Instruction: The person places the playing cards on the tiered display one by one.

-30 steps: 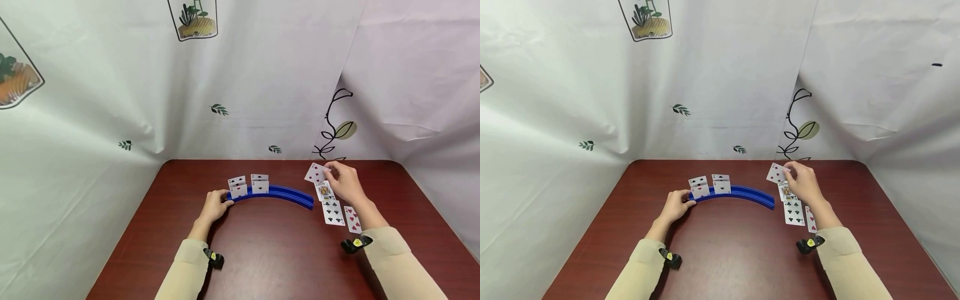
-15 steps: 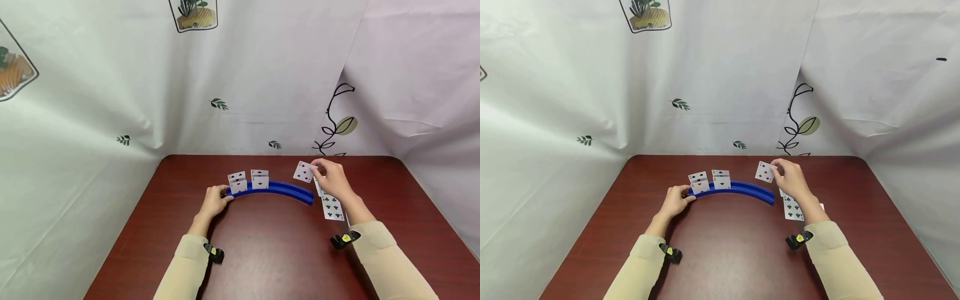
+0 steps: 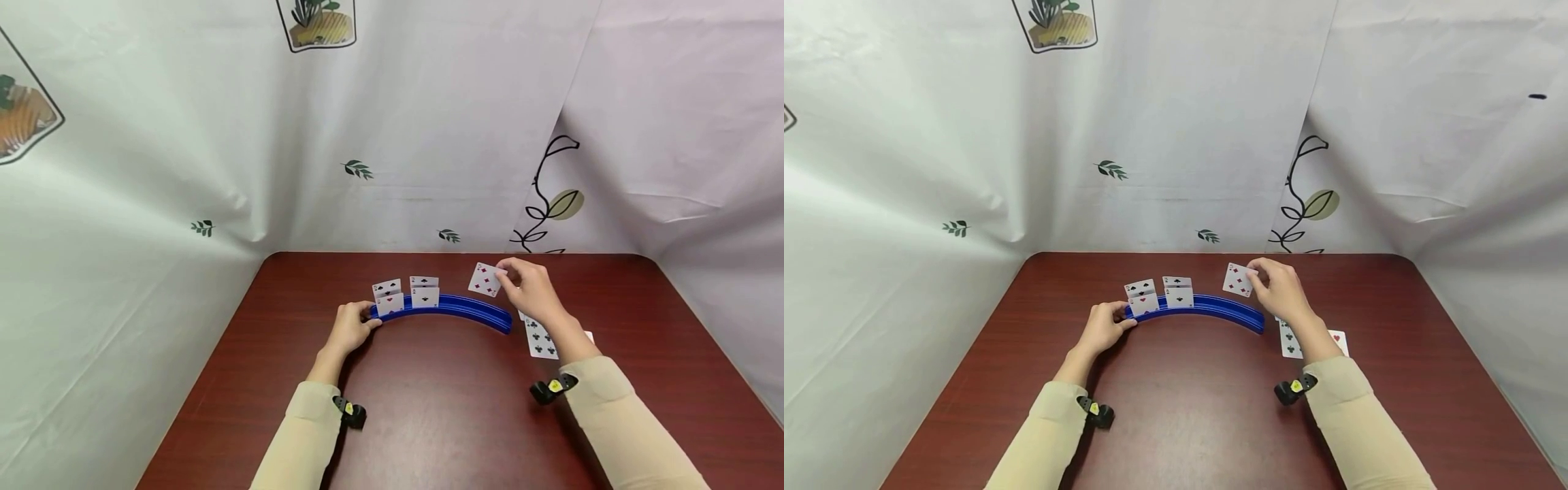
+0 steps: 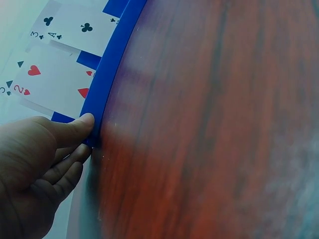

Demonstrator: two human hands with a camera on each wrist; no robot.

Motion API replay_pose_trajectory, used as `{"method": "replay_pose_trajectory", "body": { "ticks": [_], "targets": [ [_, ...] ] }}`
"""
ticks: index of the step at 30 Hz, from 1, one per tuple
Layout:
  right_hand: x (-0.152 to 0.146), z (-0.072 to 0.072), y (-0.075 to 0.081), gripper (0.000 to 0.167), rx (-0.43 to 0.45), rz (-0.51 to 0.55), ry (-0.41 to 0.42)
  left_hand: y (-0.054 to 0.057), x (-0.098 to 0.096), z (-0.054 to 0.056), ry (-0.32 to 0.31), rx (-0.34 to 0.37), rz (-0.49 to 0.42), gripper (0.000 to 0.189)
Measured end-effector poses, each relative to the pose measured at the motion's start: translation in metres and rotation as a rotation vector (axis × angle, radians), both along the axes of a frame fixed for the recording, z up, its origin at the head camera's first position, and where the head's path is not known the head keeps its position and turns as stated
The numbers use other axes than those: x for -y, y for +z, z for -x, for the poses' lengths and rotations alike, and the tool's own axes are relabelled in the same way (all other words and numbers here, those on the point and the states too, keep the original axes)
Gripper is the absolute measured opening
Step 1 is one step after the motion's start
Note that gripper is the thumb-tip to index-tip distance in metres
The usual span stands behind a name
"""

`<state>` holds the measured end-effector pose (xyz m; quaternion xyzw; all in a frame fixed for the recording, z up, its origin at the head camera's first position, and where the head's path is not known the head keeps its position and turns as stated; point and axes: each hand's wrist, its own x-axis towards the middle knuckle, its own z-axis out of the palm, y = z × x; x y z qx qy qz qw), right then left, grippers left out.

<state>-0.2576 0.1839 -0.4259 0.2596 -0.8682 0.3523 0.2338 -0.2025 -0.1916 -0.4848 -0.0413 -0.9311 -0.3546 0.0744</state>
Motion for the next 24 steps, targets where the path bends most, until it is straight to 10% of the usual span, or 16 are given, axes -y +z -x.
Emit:
{"method": "replay_pose_trajectory", "body": {
  "ticks": [24],
  "targets": [
    [0.028, -0.001, 0.002, 0.007, -0.014, 0.008, 0.068, -0.001, 0.000, 0.001, -0.001, -0.018, -0.009, 0.034]
  ]
}}
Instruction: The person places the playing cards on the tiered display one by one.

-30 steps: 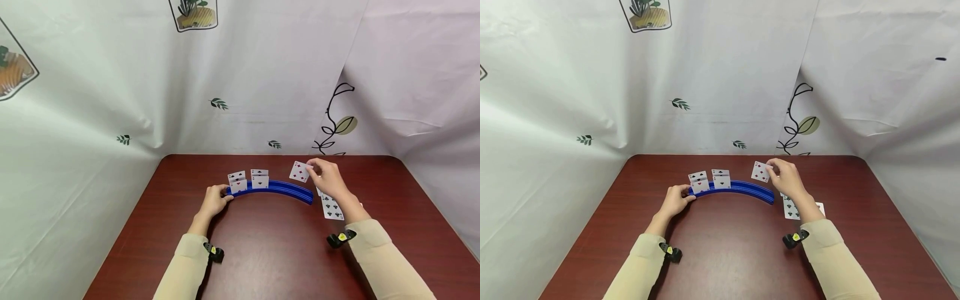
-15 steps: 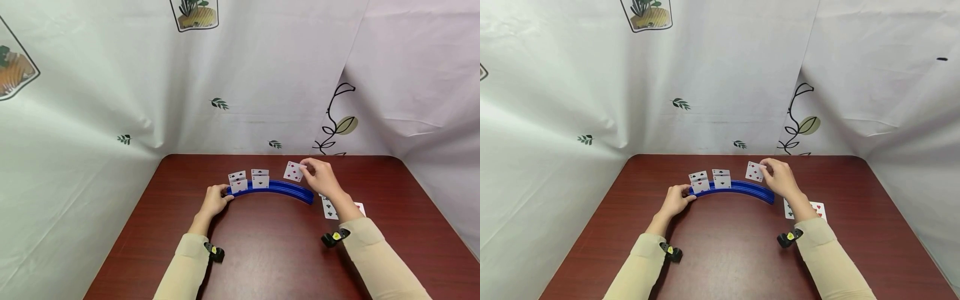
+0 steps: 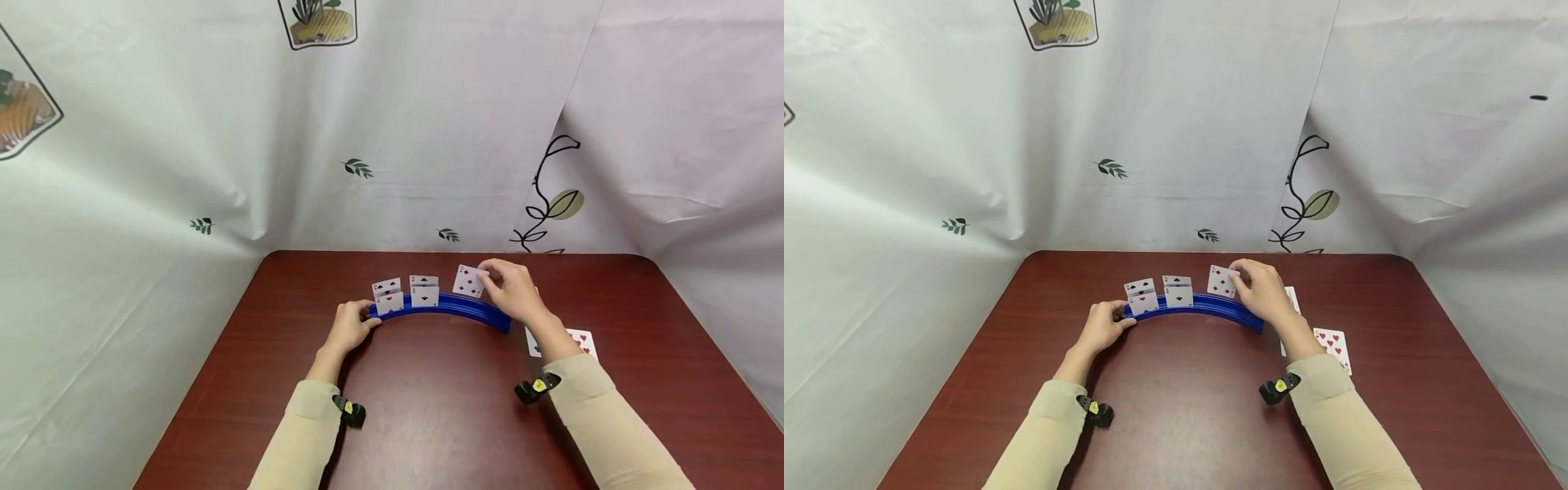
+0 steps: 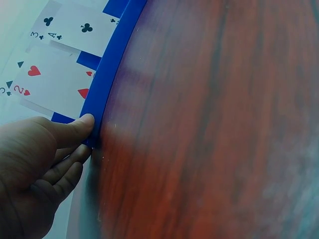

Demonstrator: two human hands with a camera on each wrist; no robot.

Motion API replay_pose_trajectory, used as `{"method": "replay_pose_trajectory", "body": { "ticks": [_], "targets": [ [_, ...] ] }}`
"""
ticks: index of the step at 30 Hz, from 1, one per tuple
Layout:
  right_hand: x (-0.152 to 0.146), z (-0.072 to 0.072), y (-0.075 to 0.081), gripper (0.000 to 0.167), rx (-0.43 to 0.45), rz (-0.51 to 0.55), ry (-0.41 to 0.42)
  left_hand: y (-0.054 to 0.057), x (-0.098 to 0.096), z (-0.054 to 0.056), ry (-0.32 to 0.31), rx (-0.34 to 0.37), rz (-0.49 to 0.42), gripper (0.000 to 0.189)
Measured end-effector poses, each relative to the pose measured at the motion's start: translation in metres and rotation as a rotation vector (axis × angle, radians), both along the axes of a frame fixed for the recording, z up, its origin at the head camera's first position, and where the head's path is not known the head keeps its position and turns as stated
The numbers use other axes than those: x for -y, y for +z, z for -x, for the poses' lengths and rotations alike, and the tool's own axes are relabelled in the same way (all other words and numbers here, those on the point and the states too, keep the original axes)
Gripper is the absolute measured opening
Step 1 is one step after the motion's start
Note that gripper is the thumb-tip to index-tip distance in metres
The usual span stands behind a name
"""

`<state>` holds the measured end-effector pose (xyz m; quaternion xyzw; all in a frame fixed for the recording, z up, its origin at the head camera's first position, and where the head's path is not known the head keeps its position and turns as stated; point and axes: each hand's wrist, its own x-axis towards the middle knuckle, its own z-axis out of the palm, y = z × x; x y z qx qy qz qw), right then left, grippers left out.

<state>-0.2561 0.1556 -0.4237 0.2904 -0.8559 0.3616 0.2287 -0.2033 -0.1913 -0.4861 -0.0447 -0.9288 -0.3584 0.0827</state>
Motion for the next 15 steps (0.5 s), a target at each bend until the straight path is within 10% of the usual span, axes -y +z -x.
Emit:
{"method": "replay_pose_trajectory", "body": {
  "ticks": [15],
  "targets": [
    [0.0106, 0.0031, -0.0048, 0.009, -0.098, 0.025, 0.026, 0.0005, -0.0007, -0.0048, 0.000, 0.004, 0.000, 0.034]
  ]
}}
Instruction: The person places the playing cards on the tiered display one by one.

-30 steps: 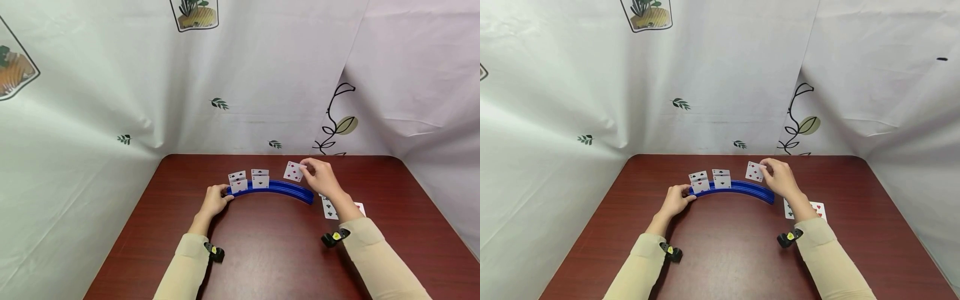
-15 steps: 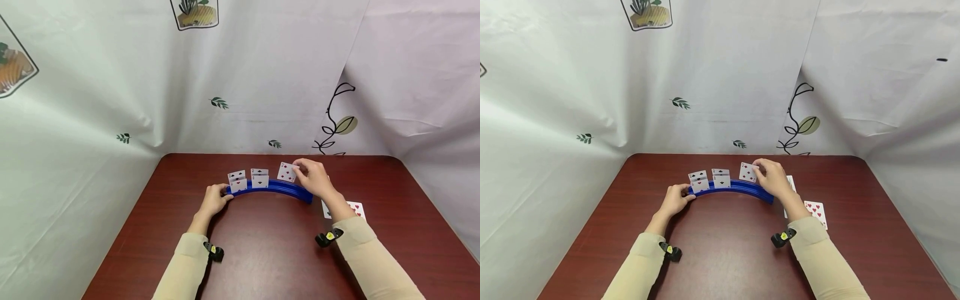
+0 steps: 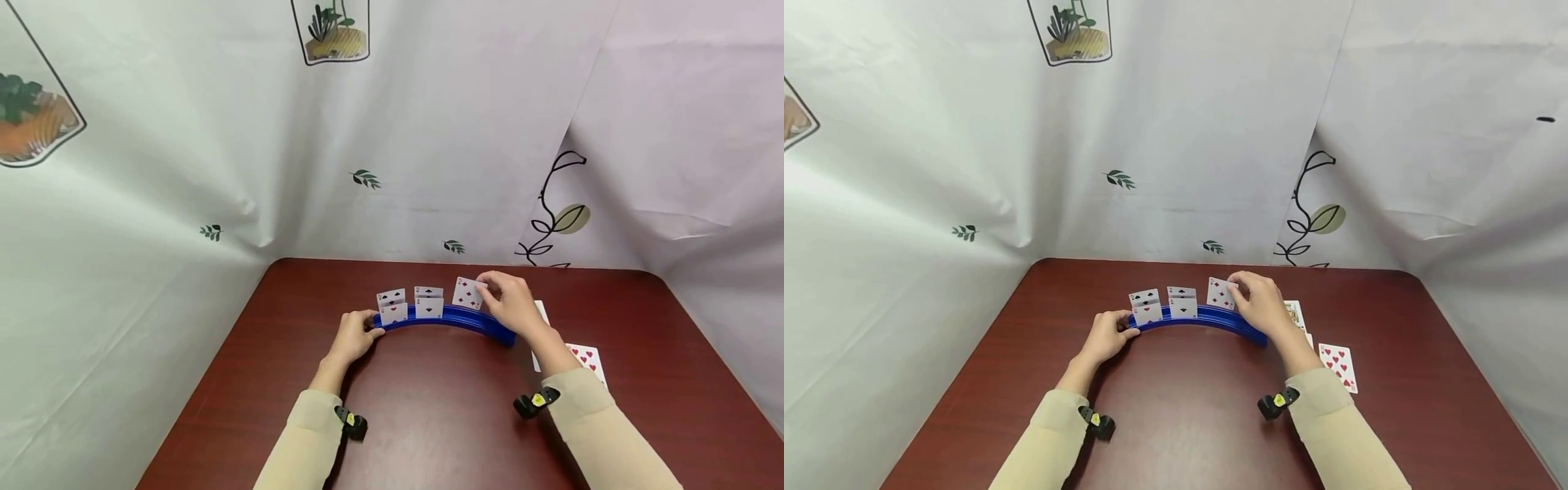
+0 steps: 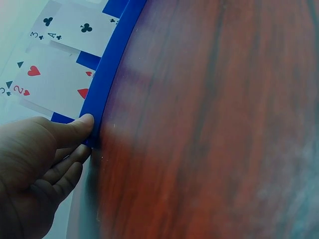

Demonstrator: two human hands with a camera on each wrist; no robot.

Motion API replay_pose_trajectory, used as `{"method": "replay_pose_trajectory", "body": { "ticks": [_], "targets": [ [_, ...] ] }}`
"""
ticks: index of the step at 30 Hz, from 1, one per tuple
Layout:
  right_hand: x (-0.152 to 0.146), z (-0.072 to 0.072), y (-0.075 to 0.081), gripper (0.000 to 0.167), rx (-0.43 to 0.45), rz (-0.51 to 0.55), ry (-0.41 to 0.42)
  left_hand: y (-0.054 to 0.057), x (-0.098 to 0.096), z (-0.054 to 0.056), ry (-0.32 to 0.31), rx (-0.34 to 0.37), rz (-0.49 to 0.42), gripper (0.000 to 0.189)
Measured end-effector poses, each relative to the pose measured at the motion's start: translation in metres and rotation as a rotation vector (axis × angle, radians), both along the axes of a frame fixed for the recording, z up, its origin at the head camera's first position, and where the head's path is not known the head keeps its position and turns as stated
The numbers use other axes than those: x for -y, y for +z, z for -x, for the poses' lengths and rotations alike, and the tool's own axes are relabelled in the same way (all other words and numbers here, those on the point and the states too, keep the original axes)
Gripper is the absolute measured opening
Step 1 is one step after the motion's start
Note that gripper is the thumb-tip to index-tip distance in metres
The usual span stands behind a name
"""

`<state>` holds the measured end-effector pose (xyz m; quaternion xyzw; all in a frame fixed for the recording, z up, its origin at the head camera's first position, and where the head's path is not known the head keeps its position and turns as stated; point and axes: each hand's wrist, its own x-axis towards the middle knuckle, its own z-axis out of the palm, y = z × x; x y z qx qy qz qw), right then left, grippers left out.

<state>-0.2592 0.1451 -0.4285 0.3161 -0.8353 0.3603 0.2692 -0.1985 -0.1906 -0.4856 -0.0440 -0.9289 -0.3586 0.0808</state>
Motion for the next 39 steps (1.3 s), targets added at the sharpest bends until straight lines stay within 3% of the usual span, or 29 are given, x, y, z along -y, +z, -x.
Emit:
{"method": "replay_pose_trajectory", "body": {
  "ticks": [13, 27, 35, 39],
  "targets": [
    [0.001, -0.005, -0.011, 0.007, 0.078, -0.069, -0.021, -0.005, 0.000, -0.004, -0.001, 0.007, -0.009, 0.033],
    [-0.001, -0.002, -0.011, 0.013, 0.113, -0.112, 0.051, -0.002, 0.001, 0.001, -0.012, -0.029, -0.019, 0.033],
    [-0.016, -0.007, -0.011, 0.026, 0.258, -0.125, 0.060, -0.002, 0.002, 0.002, -0.007, -0.011, -0.011, 0.034],
    [-0.025, -0.009, -0.010, 0.030, 0.287, -0.133, 0.033, -0.001, 0.002, 0.003, -0.010, -0.013, -0.012, 0.034]
  ]
}}
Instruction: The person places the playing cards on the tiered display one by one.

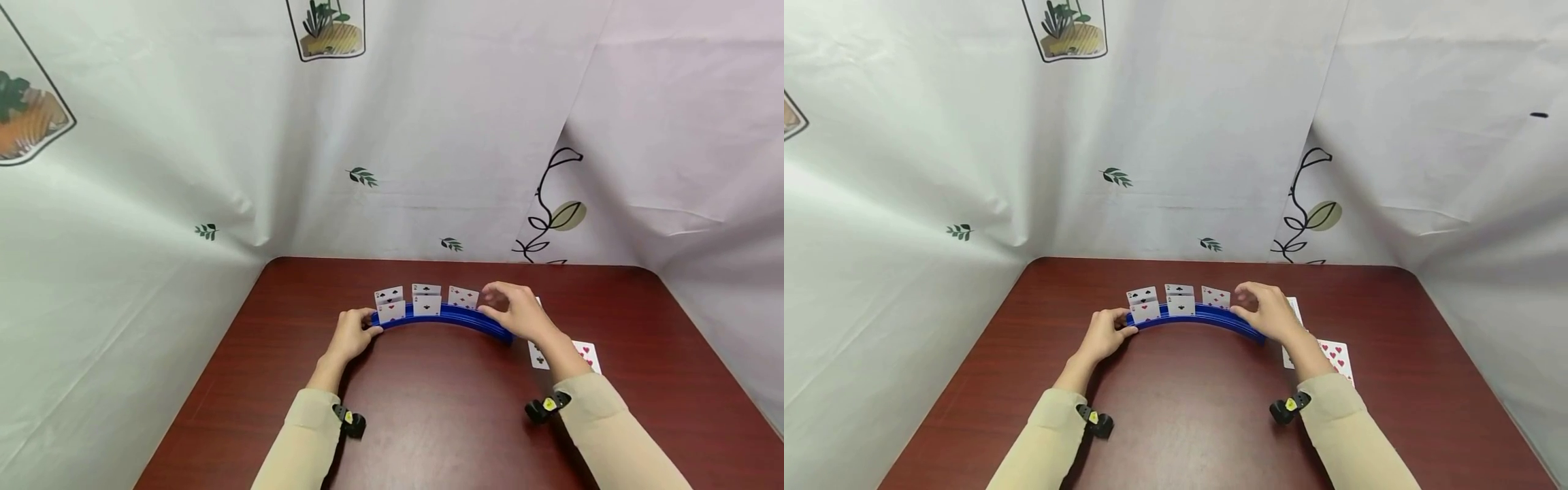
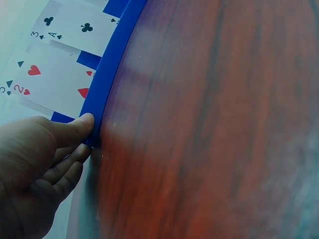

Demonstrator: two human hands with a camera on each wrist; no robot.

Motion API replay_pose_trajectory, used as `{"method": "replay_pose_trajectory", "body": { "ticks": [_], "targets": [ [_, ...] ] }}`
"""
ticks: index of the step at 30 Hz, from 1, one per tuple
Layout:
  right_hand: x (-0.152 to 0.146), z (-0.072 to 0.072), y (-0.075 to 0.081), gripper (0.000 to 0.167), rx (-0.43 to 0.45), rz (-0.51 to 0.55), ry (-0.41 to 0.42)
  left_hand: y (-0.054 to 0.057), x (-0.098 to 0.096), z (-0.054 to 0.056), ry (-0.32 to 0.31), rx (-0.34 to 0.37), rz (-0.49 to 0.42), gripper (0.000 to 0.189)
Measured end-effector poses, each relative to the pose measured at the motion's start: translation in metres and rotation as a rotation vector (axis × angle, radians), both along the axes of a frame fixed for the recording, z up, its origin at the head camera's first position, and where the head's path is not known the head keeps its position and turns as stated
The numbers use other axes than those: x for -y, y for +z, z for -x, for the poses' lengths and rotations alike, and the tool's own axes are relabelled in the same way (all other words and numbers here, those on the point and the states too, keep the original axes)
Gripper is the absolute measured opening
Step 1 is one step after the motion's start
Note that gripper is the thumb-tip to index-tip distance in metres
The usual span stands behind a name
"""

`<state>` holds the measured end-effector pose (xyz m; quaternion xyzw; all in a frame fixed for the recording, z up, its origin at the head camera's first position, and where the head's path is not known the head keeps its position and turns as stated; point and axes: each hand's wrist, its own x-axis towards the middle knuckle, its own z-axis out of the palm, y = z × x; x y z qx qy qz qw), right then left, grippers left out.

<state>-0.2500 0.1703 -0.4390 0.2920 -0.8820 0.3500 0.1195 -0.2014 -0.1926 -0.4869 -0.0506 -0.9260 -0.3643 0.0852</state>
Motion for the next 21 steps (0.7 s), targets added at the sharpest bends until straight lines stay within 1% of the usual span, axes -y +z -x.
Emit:
{"method": "replay_pose_trajectory", "body": {
  "ticks": [5, 10, 14, 21],
  "targets": [
    [-0.012, -0.001, -0.003, 0.034, 0.024, -0.003, -0.009, -0.001, 0.000, 0.000, 0.000, -0.001, 0.002, 0.034],
    [-0.022, -0.002, -0.005, 0.032, 0.052, 0.015, -0.022, -0.001, 0.000, 0.000, -0.002, 0.003, 0.006, 0.033],
    [-0.028, -0.003, -0.004, 0.030, 0.049, 0.035, -0.030, 0.000, 0.000, 0.000, 0.001, 0.003, 0.008, 0.034],
    [-0.037, -0.005, -0.005, 0.027, 0.036, 0.037, -0.048, 0.000, -0.001, -0.001, 0.000, -0.002, 0.013, 0.034]
  ]
}}
